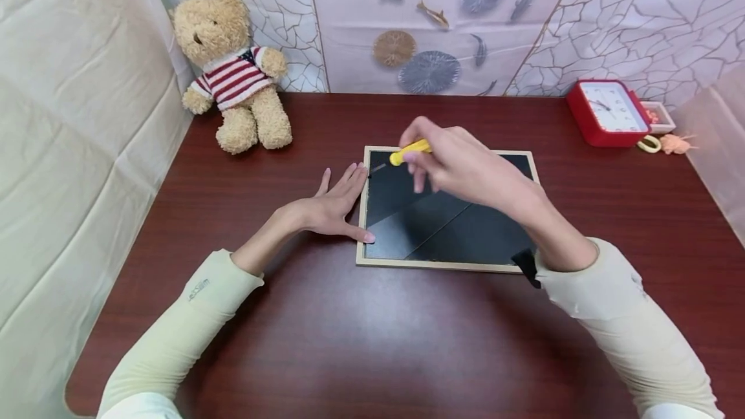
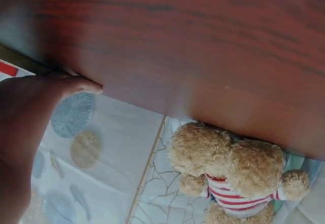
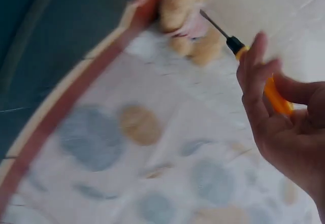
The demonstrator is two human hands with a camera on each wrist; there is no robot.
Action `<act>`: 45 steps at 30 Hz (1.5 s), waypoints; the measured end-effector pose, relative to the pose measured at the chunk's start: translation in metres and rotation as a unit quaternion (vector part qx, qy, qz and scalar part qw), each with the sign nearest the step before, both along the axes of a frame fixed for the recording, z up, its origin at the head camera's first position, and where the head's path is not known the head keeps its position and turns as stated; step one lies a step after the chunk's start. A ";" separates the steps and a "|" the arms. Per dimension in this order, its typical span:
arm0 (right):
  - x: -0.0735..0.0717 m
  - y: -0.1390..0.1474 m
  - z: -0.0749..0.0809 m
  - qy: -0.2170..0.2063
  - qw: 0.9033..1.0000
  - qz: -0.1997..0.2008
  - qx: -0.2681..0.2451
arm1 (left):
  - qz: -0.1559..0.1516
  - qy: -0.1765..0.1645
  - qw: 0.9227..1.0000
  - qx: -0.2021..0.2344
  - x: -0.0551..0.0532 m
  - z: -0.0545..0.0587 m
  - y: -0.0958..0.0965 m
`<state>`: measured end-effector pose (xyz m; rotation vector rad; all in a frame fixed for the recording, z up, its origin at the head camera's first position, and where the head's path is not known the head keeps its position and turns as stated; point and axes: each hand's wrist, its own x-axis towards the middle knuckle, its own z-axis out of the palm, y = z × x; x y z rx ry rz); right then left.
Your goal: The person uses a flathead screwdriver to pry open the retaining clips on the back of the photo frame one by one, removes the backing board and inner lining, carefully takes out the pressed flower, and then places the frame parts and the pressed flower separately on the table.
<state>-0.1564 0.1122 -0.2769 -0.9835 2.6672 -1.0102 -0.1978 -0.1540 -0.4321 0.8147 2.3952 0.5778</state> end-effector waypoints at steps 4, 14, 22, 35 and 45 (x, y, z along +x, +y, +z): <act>-0.012 0.019 -0.024 -0.005 0.998 -0.056 -0.029 | -0.007 -0.033 0.999 0.029 -0.017 -0.010 -0.010; -0.034 0.033 -0.055 -0.089 0.987 -0.114 -0.066 | -0.002 -0.040 0.998 0.045 -0.047 -0.011 -0.009; -0.040 0.031 -0.073 -0.149 0.978 -0.107 -0.099 | 0.007 -0.025 1.000 -0.007 -0.042 0.007 0.003; -0.043 0.019 -0.078 -0.102 0.986 -0.121 -0.052 | 0.024 -0.012 0.999 -0.029 -0.044 0.004 0.008; -0.047 0.003 -0.073 -0.043 0.992 -0.120 0.000 | 0.020 -0.015 1.000 -0.011 -0.044 0.006 0.003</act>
